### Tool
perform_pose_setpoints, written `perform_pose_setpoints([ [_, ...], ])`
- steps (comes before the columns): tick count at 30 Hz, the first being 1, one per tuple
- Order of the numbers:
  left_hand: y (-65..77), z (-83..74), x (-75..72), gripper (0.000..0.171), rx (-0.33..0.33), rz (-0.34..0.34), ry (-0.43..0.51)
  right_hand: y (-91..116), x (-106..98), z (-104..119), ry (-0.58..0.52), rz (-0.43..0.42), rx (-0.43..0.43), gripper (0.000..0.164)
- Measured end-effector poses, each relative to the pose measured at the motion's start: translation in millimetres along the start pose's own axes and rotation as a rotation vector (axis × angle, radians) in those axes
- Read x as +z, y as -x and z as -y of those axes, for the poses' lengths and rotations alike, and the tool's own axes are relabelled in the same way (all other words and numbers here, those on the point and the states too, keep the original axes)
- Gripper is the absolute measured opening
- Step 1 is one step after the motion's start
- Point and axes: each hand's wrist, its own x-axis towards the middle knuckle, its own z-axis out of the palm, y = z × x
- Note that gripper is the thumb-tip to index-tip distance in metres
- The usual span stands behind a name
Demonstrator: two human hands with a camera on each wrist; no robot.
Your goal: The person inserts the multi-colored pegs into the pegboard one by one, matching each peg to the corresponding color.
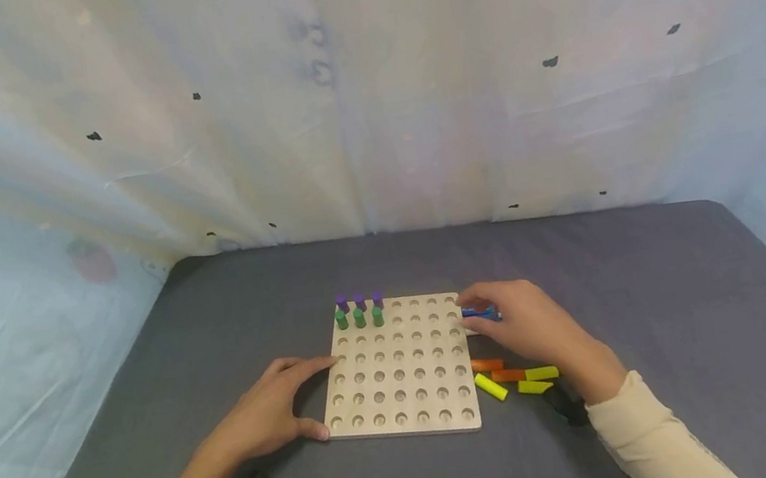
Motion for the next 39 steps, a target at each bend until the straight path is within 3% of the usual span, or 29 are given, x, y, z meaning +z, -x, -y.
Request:
perform_pose_setpoints([
  [6,1.3,1.1,0.5,0.092,0.001,-0.008,0.000,34,-14,-14,-0.006,-0.002,0.168,0.031],
  [10,0.5,0.8,1.6,0.092,0.008,0.000,0.002,46,-15,-25,-0.015,0.017,0.231,0.034],
  [23,1.3,-0.1,1.1,0.092,0.016,-0.006,0.003,35,-2,-60,-0.045,0.042,0.199,0.029],
  [39,1.8,1.0,1.6,0.092,0.012,-0.004,0.005,30,7,-56,0.025,0.085,0.227,0.028],
])
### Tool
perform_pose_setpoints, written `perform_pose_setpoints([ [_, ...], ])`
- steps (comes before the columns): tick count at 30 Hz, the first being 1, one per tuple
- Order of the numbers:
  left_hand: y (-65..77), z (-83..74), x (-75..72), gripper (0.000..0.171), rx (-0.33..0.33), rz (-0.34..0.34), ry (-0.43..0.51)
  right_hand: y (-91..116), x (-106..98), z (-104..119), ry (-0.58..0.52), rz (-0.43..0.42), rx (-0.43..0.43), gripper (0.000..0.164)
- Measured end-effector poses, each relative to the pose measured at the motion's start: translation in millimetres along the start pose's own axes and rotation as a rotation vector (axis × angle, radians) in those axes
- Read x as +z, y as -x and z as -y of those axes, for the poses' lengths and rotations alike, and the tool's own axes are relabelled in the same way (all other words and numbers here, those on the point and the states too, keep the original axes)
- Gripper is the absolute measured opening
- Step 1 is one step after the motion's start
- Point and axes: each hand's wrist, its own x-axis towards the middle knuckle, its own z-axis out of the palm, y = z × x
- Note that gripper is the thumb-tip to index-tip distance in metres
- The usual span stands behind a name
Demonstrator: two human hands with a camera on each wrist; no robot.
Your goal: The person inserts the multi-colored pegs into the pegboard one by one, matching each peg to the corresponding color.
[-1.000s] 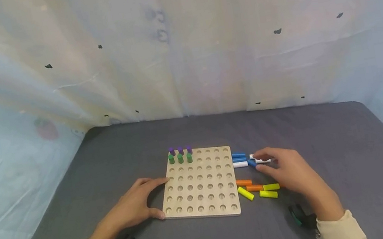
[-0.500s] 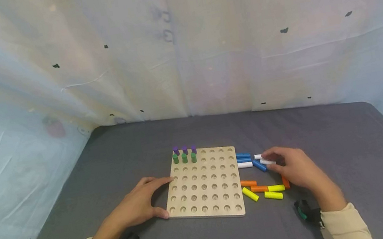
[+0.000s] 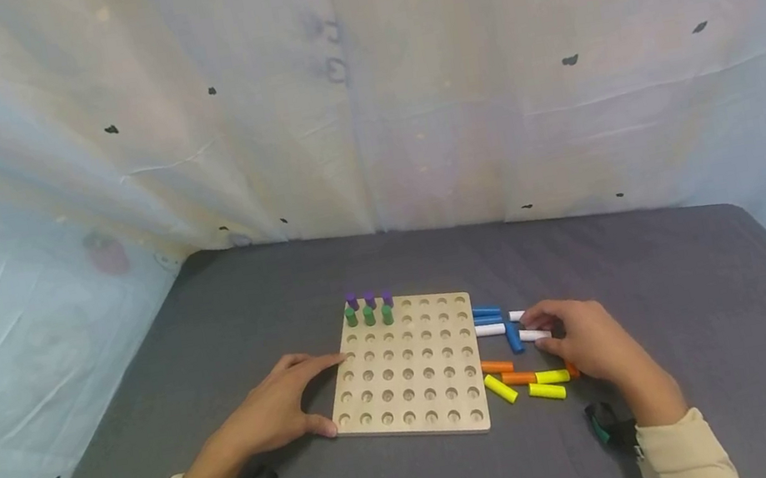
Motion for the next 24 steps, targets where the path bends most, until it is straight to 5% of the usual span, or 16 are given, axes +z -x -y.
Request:
perform_pose_setpoints([
  [13,-0.4,-0.7,-1.0,0.091,-0.008,0.003,0.002,-3.8,4.1,1.7,0.012,-0.008,-0.014,0.027],
  [24,-0.1,-1.0,-0.4,0.091,-0.008,0.002,-0.002,-0.9,6.1,3.0,0.014,-0.117,-0.064,0.031],
])
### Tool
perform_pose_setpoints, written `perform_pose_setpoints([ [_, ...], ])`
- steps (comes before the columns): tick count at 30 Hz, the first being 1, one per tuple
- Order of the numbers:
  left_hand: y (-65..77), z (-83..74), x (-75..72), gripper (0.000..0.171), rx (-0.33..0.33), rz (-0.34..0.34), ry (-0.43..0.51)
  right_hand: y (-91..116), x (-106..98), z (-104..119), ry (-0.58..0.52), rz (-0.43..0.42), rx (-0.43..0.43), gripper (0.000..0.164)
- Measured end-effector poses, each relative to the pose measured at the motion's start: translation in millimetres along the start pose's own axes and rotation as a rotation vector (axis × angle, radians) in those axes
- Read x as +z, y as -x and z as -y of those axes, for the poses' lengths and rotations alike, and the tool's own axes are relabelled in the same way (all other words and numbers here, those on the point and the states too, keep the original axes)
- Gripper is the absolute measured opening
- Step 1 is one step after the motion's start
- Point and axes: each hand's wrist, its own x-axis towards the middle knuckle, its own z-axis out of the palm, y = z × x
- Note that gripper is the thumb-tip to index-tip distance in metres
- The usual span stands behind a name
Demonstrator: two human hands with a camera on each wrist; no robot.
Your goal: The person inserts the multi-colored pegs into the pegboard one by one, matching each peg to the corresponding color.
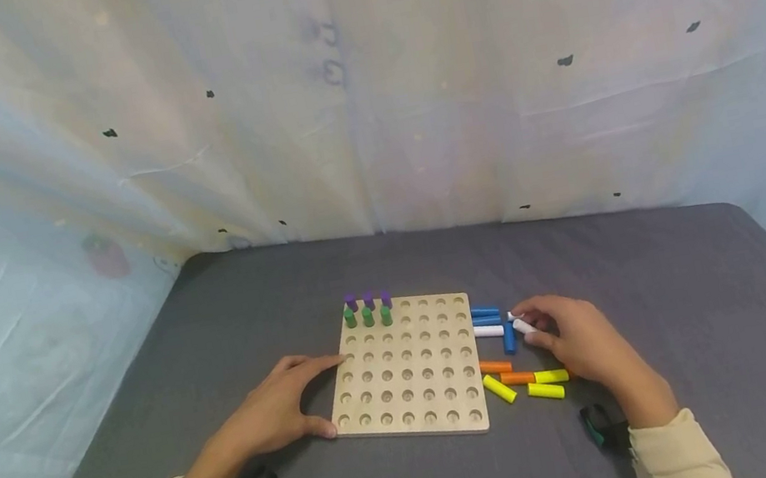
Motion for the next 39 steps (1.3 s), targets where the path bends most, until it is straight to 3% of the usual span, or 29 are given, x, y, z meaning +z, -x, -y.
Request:
perform_pose_setpoints([
  [9,-0.5,0.6,1.7,0.091,0.004,0.001,-0.001,-4,-2,19,-0.066,-0.035,-0.041,0.025],
  [15,-0.7,-0.1,0.6,0.091,-0.007,0.003,-0.009,-20,-1,46,-0.077,-0.039,-0.130,0.022],
  [33,-0.6,-0.2,0.6,0.090,-0.001,-0.006,0.006,-71,28,143,-0.149,0.091,-0.363,0.024],
  [39,0.3,-0.9,-0.9,0.090,0.006,-0.008,0.023,-81,38,163,-0.172,0.121,-0.376,0.023],
])
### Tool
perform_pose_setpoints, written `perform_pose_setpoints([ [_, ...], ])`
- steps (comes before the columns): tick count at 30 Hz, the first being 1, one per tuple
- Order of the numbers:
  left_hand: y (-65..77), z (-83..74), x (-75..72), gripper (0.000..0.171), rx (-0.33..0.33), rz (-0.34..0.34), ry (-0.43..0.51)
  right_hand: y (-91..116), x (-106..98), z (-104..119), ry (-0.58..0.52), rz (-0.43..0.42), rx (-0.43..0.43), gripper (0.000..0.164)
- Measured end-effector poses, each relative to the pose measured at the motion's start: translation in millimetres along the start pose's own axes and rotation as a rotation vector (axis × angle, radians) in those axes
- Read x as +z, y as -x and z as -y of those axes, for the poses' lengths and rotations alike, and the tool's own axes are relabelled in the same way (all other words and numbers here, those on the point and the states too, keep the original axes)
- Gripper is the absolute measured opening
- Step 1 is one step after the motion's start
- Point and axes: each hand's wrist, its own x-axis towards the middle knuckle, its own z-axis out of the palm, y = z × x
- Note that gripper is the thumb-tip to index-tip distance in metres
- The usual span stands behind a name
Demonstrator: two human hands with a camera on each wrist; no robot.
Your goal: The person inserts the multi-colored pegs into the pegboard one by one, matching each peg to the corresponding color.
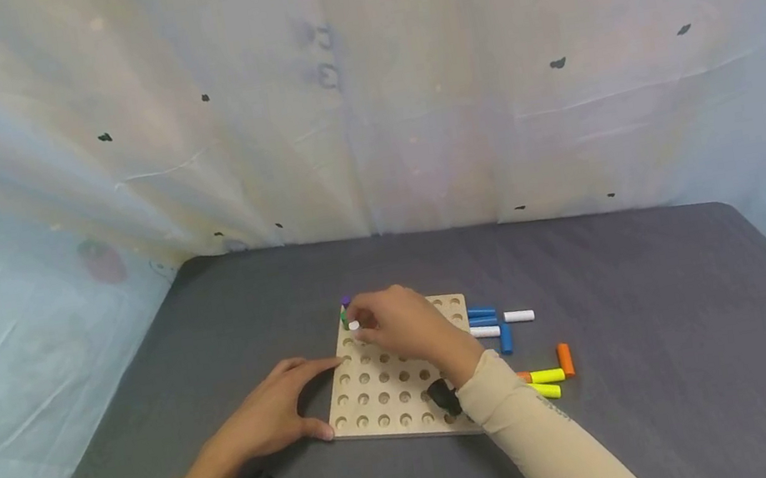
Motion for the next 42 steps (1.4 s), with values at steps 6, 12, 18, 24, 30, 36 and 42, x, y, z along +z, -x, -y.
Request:
perform_pose_setpoints([
  [6,2.7,0.8,0.2,0.091,-0.009,0.002,-0.011,-11,13,5,-0.009,0.006,-0.002,0.021],
  [12,4.2,1.7,-0.3,0.091,-0.009,0.001,-0.007,-16,20,7,-0.001,-0.007,-0.008,0.019],
  [18,4.5,3.9,-1.6,0.091,-0.011,-0.005,-0.014,-22,27,5,0.065,0.004,0.001,0.018],
  [24,5.7,2.9,-0.6,0.092,-0.029,-0.003,-0.015,-14,22,8,0.036,0.029,0.014,0.025],
  [30,3.4,1.0,0.0,0.090,-0.033,-0.002,-0.022,9,-2,-3,0.032,-0.005,0.037,0.031],
  [36,2.2,0.6,-0.7,0.092,-0.034,-0.004,-0.033,41,-32,-45,0.117,-0.059,0.094,0.027],
  [42,3.5,0.3,0.3,0.092,-0.034,-0.001,-0.037,73,-58,-97,0.221,-0.069,0.163,0.027],
])
